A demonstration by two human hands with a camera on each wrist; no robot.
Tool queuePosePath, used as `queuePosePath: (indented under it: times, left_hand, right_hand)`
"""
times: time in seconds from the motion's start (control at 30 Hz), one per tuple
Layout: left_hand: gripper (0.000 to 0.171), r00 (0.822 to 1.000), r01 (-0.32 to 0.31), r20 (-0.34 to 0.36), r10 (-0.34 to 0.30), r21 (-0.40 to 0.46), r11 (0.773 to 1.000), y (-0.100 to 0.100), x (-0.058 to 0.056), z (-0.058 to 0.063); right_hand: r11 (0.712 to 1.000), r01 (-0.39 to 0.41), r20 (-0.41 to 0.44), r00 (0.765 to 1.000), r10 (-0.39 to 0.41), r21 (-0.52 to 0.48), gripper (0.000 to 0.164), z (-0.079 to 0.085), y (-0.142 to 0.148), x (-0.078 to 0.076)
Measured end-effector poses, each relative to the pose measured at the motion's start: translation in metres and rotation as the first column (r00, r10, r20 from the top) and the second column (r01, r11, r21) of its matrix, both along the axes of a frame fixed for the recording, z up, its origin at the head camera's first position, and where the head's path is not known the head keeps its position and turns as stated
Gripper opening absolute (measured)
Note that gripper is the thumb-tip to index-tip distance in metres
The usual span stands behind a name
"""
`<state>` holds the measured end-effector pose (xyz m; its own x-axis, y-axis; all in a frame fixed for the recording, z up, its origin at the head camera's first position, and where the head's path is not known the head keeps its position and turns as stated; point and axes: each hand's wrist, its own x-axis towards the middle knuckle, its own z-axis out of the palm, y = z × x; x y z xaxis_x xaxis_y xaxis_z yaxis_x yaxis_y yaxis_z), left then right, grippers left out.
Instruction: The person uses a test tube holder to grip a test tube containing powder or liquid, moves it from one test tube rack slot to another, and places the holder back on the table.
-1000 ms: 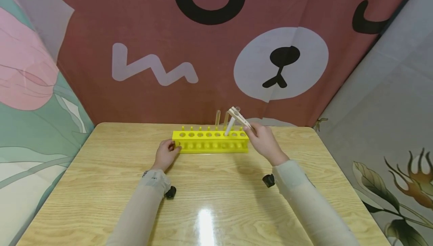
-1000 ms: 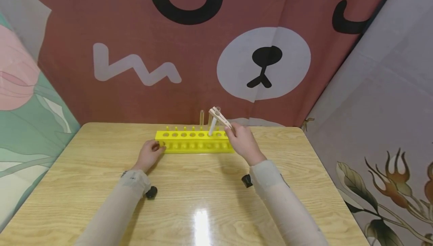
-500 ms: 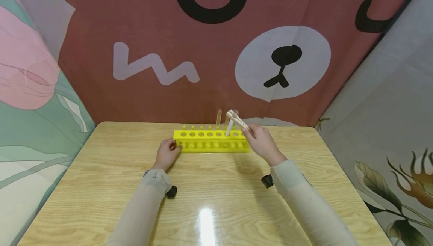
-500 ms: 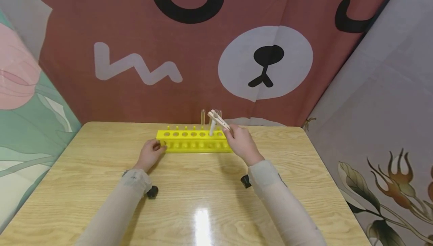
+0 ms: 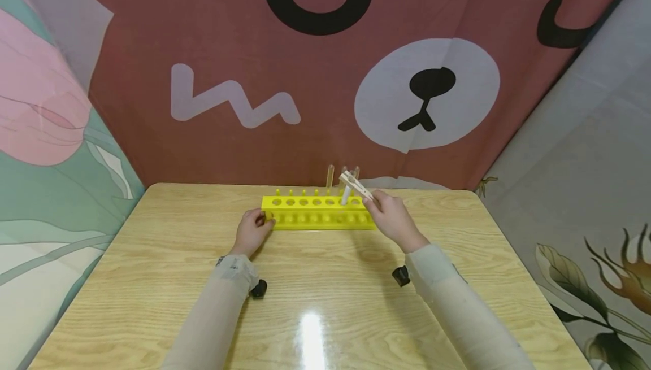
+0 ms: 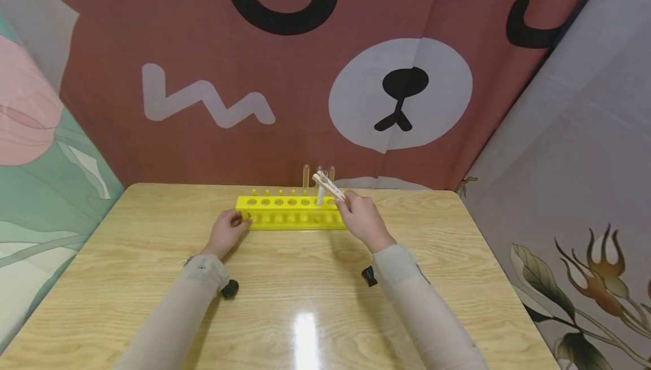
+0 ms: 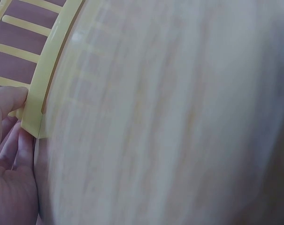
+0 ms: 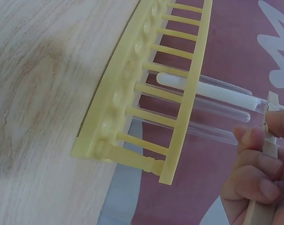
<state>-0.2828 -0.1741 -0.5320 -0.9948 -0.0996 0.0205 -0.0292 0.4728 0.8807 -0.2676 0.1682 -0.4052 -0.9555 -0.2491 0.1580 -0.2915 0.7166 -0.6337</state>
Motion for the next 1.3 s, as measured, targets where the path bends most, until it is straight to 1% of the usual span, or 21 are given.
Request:
queuePosePath:
  times: [0.17, 0.33, 0.53, 0.63, 0.87, 1.07, 1.3]
  left_hand:
    - [0.030, 1.000, 0.009, -0.010, -0.009, -0.001, 1.000, -0.001, 0.000, -0.002]
    - [0.028, 1.000, 0.004, -0.013, -0.004, 0.006, 1.000, -0.002, -0.001, -0.002]
    - [0.027, 1.000, 0.005, -0.023, -0.005, 0.011, 1.000, -0.001, -0.001, -0.002]
    - [0.027, 1.000, 0.011, -0.025, -0.011, 0.012, 1.000, -0.001, -0.001, -0.003]
    - [0.031, 1.000, 0.004, -0.009, -0.004, 0.015, 1.000, -0.002, -0.001, -0.003]
    - [0.032, 1.000, 0.005, -0.018, -0.004, 0.018, 1.000, -0.001, -0.001, -0.002]
    - [0.030, 1.000, 0.002, -0.030, -0.001, 0.017, 1.000, -0.002, 0.000, -0.003]
  right_hand:
    - [1.000, -0.006, -0.001, 1.000, 0.006, 0.006, 0.025, -0.004, -0.002, 0.000]
    - [1.000, -0.011, -0.008, 1.000, 0.011, 0.023, 0.024, -0.006, -0.003, 0.001]
    - [0.999, -0.010, 0.015, 1.000, 0.009, 0.035, 0.026, -0.010, -0.004, 0.000]
    - [0.999, -0.010, 0.024, 1.000, 0.009, 0.038, 0.026, -0.011, -0.004, 0.000]
    - [0.997, -0.018, 0.017, 1.000, 0.017, 0.071, 0.025, -0.015, -0.006, 0.000]
    - [0.996, -0.010, 0.027, 1.000, 0.008, 0.083, 0.026, -0.018, -0.006, -0.001]
    - [0.995, -0.010, 0.018, 1.000, 0.009, 0.097, 0.026, -0.020, -0.007, -0.002]
